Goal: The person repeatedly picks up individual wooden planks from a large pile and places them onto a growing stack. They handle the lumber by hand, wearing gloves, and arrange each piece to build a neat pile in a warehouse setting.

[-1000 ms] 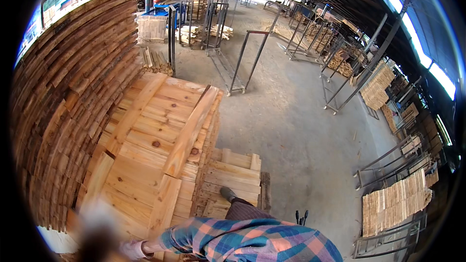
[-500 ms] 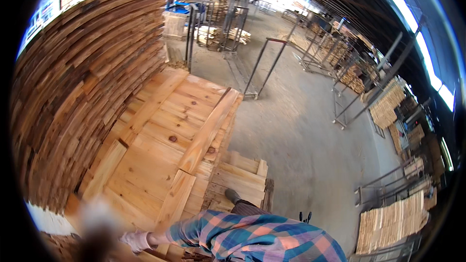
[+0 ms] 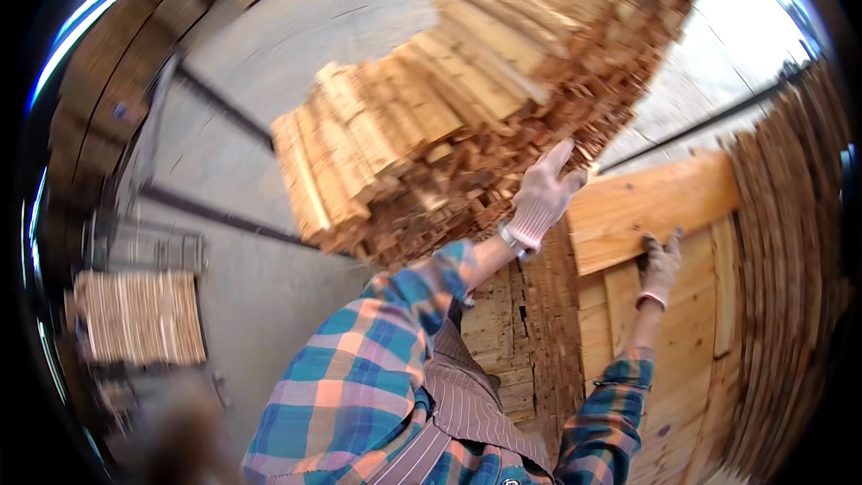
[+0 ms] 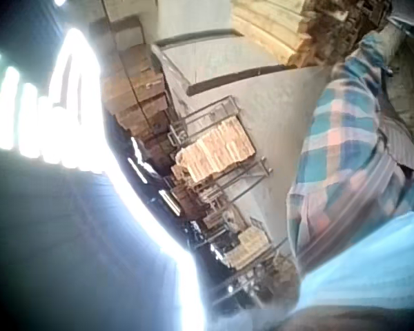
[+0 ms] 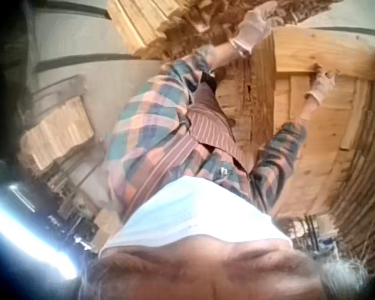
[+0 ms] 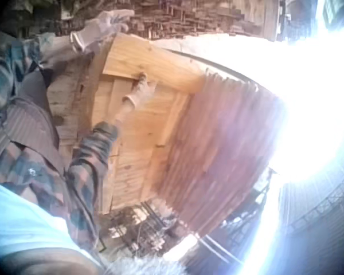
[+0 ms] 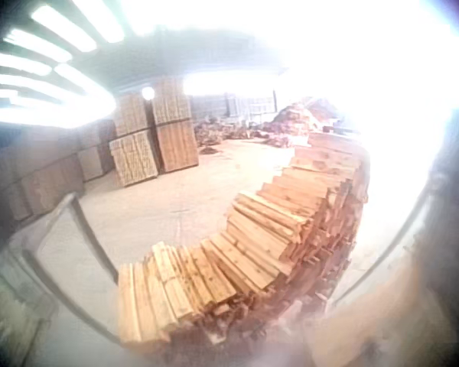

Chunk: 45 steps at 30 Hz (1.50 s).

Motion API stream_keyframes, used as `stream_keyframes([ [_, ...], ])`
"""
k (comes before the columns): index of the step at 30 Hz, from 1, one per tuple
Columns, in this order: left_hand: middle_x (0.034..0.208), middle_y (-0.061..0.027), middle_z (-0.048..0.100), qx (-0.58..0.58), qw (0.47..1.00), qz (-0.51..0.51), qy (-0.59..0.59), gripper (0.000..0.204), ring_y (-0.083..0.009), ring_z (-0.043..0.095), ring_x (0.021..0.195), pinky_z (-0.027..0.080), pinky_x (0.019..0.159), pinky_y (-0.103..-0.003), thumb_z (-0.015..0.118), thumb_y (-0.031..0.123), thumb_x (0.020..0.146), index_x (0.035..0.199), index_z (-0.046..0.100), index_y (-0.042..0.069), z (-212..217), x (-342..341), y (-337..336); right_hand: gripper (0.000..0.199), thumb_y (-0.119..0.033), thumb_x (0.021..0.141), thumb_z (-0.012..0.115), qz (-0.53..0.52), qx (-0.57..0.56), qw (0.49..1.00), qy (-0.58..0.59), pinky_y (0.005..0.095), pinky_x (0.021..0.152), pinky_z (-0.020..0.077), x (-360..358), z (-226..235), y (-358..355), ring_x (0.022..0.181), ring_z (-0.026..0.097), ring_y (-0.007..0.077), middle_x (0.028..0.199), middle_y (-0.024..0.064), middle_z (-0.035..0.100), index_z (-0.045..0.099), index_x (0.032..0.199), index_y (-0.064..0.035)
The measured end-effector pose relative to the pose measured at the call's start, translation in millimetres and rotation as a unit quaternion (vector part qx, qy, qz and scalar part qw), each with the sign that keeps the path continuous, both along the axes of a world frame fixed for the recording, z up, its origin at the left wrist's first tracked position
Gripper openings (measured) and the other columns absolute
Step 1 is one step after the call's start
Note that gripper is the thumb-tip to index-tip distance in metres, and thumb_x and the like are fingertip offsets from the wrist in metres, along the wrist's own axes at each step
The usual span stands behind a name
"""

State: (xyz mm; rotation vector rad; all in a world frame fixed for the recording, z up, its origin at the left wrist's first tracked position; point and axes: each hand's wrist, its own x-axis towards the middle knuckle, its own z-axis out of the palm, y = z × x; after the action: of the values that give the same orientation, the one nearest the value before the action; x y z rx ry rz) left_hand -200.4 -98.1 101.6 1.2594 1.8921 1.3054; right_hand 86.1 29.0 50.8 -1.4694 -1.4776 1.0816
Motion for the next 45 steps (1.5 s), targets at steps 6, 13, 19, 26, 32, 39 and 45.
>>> stream_keyframes([
  [6,0.139,-0.0185,0.05,-0.204,0.95,0.23,-0.049,0.075,-0.0315,0.054,0.123,0.045,0.101,-0.04,0.065,0.044,0.084,0.141,0.041,0.002,-76.8,-20.9,-247.2,0.065,-0.003,0.087,0.067,0.052,0.132,0.843,-0.52,0.0295,0.082,0.056,-26.5,76.4,-22.4,0.088,0.058,0.0152,0.105,0.0131,0.064,0.04,0.146,-0.0138],
  [13,0.132,-0.027,0.054,-0.255,0.876,0.382,-0.146,0.067,-0.0319,0.057,0.119,0.045,0.099,-0.035,0.071,0.012,0.08,0.139,0.042,-0.005,-123.7,-63.3,-351.9,0.074,-0.007,0.082,0.073,0.368,0.11,0.909,-0.159,0.0285,0.083,0.056,-200.9,87.8,-144.0,0.093,0.061,0.019,0.11,0.0106,0.061,0.038,0.146,-0.0202],
  [19,0.135,-0.0248,0.051,-0.113,0.858,0.441,-0.239,0.068,-0.0272,0.057,0.117,0.048,0.094,-0.032,0.066,0.002,0.082,0.142,0.036,-0.006,-151.5,-129.3,-302.4,0.085,-0.025,0.077,0.079,0.536,-0.017,0.788,-0.303,0.0428,0.093,0.0514,-357.2,28.8,-173.3,0.113,0.058,0.035,0.128,0.0253,0.053,0.033,0.149,-0.0174],
  [26,0.134,-0.0228,0.053,-0.107,0.853,0.461,-0.222,0.068,-0.0247,0.055,0.12,0.045,0.097,-0.031,0.07,0.015,0.085,0.141,0.038,-0.008,-171.6,-186.8,-233.9,0.1,-0.055,0.074,0.075,0.554,0.068,0.722,-0.407,0.0458,0.087,0.0506,-539.6,-32.4,-178.1,0.111,0.056,0.0328,0.122,0.0235,0.053,0.026,0.149,-0.011],
  [32,0.136,-0.0224,0.051,-0.072,0.853,0.459,-0.24,0.067,-0.0249,0.052,0.123,0.041,0.103,-0.033,0.067,0.015,0.086,0.141,0.036,-0.009,-152.5,-216.8,-205.7,0.096,-0.039,0.079,0.074,0.581,0.131,0.648,-0.475,0.0417,0.078,0.0539,-592.9,-82.0,-184.7,0.098,0.061,0.0331,0.118,0.0229,0.054,0.019,0.153,-0.0119],
  [39,0.123,-0.0216,0.062,-0.195,0.847,0.478,-0.127,0.066,-0.0236,0.063,0.107,0.049,0.09,-0.034,0.071,0.015,0.082,0.138,0.042,-0.006,-172.5,-242.7,-193.5,0.092,-0.031,0.077,0.076,0.542,-0.046,0.761,-0.354,0.0414,0.087,0.0524,-602.8,-99.1,-142.7,0.11,0.062,0.0333,0.118,0.0237,0.061,0.024,0.151,-0.0108],
  [45,0.086,-0.0083,0.064,-0.122,0.843,0.492,-0.179,0.07,-0.0125,0.059,0.075,0.049,0.065,-0.026,0.073,0.016,0.082,0.139,0.04,-0.008,-154.3,-245.7,-195.7,0.085,-0.032,0.077,0.078,0.476,0.083,0.831,-0.275,0.0401,0.086,0.0496,-561.7,-94.9,-110.0,0.106,0.062,0.0342,0.115,0.0215,0.063,0.034,0.146,-0.0098],
])
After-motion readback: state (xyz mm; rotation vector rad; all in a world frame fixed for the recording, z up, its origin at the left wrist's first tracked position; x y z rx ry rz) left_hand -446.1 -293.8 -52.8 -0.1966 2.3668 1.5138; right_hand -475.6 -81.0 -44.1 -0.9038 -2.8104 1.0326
